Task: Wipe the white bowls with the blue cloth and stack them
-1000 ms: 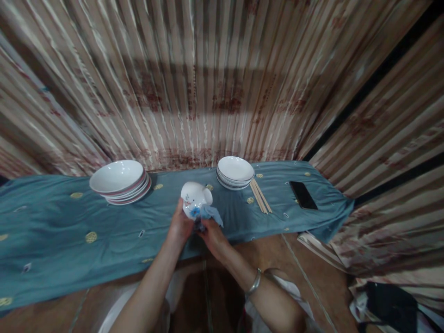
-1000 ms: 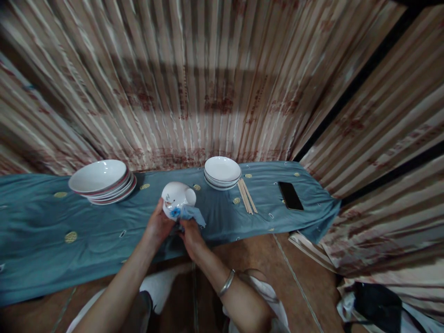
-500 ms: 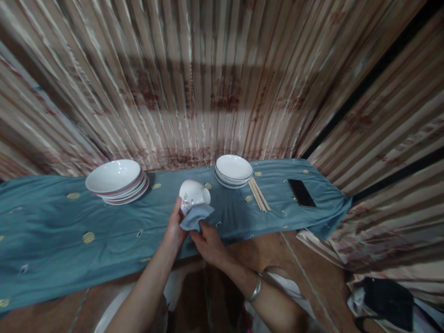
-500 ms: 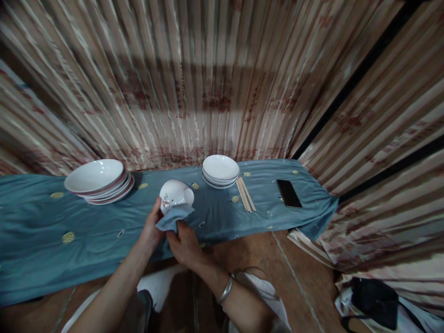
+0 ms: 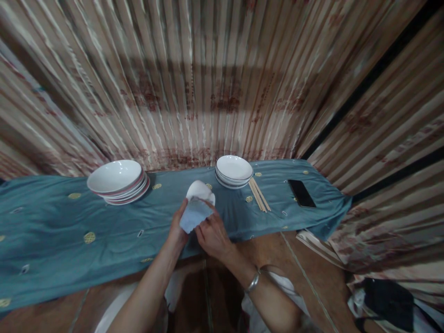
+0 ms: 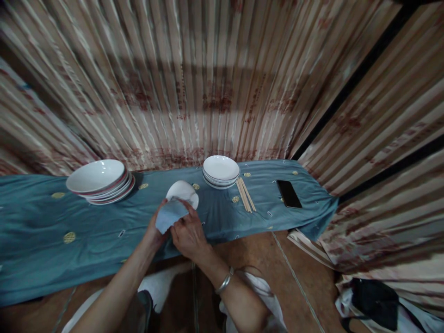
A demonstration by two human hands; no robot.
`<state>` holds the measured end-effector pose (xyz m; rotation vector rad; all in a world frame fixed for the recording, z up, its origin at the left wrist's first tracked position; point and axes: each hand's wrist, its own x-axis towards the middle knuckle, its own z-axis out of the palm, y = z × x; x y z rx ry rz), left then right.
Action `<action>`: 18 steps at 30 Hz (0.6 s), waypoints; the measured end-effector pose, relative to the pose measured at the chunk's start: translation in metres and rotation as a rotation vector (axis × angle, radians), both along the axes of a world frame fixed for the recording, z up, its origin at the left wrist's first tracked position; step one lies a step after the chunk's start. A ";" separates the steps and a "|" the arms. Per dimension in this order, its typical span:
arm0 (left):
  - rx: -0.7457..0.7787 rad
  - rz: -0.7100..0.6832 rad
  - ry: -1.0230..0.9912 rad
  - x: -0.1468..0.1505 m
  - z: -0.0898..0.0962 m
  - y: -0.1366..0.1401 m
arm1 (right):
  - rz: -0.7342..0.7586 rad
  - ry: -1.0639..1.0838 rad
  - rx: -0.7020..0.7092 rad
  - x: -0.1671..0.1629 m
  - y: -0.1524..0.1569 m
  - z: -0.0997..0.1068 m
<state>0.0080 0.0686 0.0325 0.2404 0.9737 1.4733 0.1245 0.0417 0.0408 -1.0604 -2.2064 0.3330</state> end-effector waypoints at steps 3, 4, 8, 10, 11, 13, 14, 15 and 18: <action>0.064 0.025 0.046 -0.001 -0.004 -0.001 | 0.041 -0.072 0.061 -0.002 0.002 -0.001; 0.093 0.023 0.070 -0.002 -0.005 -0.002 | 0.047 -0.085 0.068 -0.002 0.002 -0.001; 0.144 -0.015 0.143 -0.003 -0.010 -0.004 | 0.012 -0.115 0.078 0.001 0.007 -0.002; 0.128 -0.026 0.144 -0.001 -0.011 -0.004 | -0.030 -0.123 0.081 0.004 0.010 -0.002; 0.125 -0.030 0.140 0.001 -0.012 -0.004 | -0.049 -0.123 0.082 0.006 0.011 -0.001; 0.141 -0.043 0.139 0.005 -0.012 -0.004 | -0.077 -0.117 0.078 0.008 0.014 0.001; 0.152 -0.049 0.141 0.007 -0.012 -0.004 | -0.090 -0.109 0.075 0.010 0.015 0.002; 0.161 -0.052 0.143 0.009 -0.012 -0.004 | -0.100 -0.100 0.070 0.011 0.017 0.003; 0.179 -0.064 0.140 0.013 -0.009 -0.004 | -0.133 -0.061 0.053 0.013 0.020 0.006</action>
